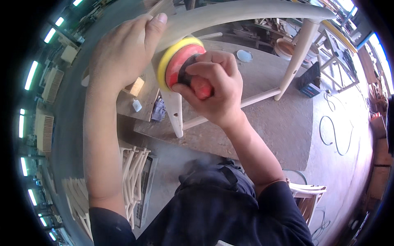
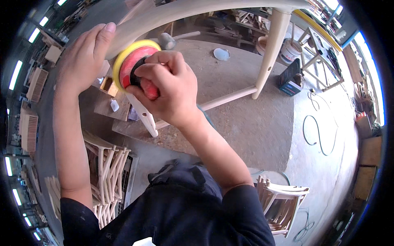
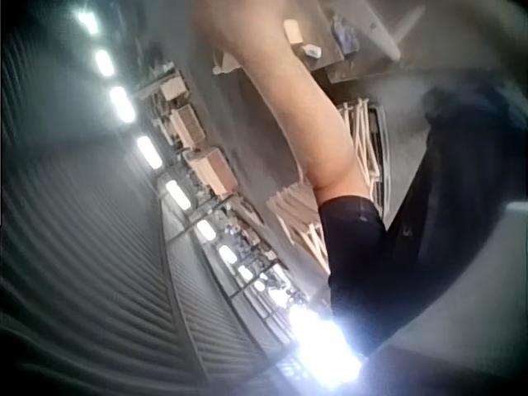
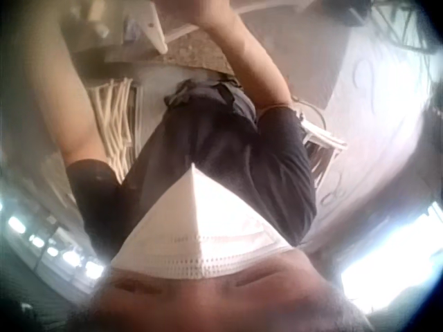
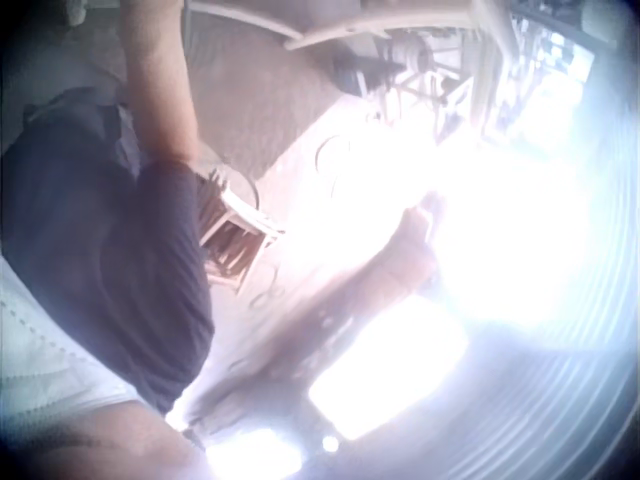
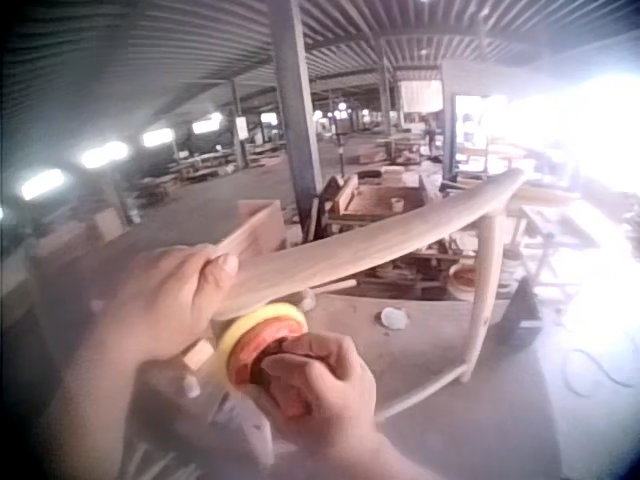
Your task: The person uses a handheld orbital sander to smooth the curved wooden legs and frame of a chair. They rotate the chair to access different sections and briefly use a file on a joint before resuming sanding. The person also changes the sanding disc mid-task.
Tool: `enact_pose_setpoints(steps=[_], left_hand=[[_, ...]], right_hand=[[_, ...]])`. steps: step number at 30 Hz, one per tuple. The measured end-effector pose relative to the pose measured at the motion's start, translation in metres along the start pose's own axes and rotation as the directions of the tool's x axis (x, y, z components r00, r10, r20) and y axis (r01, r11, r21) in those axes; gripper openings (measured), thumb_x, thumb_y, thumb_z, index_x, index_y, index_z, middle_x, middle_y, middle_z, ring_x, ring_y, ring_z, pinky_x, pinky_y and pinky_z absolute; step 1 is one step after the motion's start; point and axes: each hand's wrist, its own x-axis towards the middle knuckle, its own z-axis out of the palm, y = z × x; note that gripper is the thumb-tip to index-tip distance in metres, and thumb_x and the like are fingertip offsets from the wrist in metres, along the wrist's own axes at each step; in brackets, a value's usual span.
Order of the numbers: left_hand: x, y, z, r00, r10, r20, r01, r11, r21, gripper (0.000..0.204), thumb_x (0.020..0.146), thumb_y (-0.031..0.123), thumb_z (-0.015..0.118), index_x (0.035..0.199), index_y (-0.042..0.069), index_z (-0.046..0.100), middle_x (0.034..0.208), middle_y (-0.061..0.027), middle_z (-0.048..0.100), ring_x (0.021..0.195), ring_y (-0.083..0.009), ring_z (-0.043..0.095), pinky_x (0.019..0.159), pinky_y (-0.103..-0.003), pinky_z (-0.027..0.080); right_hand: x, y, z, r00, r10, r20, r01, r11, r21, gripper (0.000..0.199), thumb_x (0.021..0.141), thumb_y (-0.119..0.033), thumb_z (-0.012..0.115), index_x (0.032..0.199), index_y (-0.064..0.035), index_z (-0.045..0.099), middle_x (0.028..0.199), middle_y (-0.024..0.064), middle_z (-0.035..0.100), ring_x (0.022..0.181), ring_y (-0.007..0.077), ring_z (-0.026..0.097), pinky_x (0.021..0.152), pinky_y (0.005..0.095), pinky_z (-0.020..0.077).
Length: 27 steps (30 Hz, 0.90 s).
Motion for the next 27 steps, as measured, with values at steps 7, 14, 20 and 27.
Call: enact_pose_setpoints(steps=[7, 14, 20, 27], left_hand=[[-0.006, 0.006, 0.000, 0.996, 0.011, -0.084, -0.017, 0.997, -0.072, 0.055, 0.110, 0.053, 0.037, 0.112, 0.007, 0.067, 0.108, -0.0204, 0.070, 0.105, -0.0441, 0.064, 0.090, -0.050, 0.050], [-0.001, 0.010, 0.002, 0.996, -0.018, -0.092, 0.012, 0.998, -0.060, 0.051, 0.110, 0.050, 0.039, 0.109, 0.005, 0.064, 0.099, -0.0177, 0.067, 0.096, -0.0406, 0.063, 0.087, -0.044, 0.049], [0.003, -0.010, 0.005, 0.997, 0.017, -0.076, -0.028, 0.989, -0.147, 0.048, 0.111, 0.043, 0.042, 0.115, 0.001, 0.065, 0.099, -0.0164, 0.067, 0.090, -0.0299, 0.063, 0.087, -0.038, 0.049], [0.003, -0.002, -0.004, 0.996, -0.091, 0.008, 0.091, 0.986, -0.143, 0.046, 0.109, 0.037, 0.041, 0.117, -0.002, 0.065, 0.102, -0.0149, 0.068, 0.091, -0.0259, 0.063, 0.087, -0.037, 0.049]], right_hand=[[-0.002, 0.059, 0.004, 0.943, 0.276, 0.184, -0.331, 0.748, 0.575, 0.049, 0.076, -0.023, 0.097, 0.109, -0.0052, 0.066, 0.107, 0.0062, 0.066, 0.099, 0.0178, 0.064, 0.090, 0.0326, 0.0519], [-0.011, 0.083, 0.010, 0.853, 0.324, 0.408, -0.521, 0.503, 0.689, 0.047, 0.076, -0.024, 0.097, 0.109, -0.0064, 0.068, 0.105, 0.0049, 0.066, 0.099, 0.0167, 0.062, 0.091, 0.0325, 0.0511], [-0.013, 0.078, 0.012, 0.909, 0.306, 0.282, -0.413, 0.584, 0.699, 0.046, 0.072, -0.026, 0.096, 0.105, -0.0086, 0.070, 0.103, 0.0073, 0.069, 0.098, 0.0277, 0.064, 0.088, 0.0400, 0.0533], [-0.012, 0.079, 0.006, 0.962, 0.198, 0.187, -0.270, 0.777, 0.568, 0.046, 0.068, -0.028, 0.095, 0.103, -0.0124, 0.070, 0.104, 0.0062, 0.069, 0.100, 0.0304, 0.065, 0.084, 0.0413, 0.0557]])
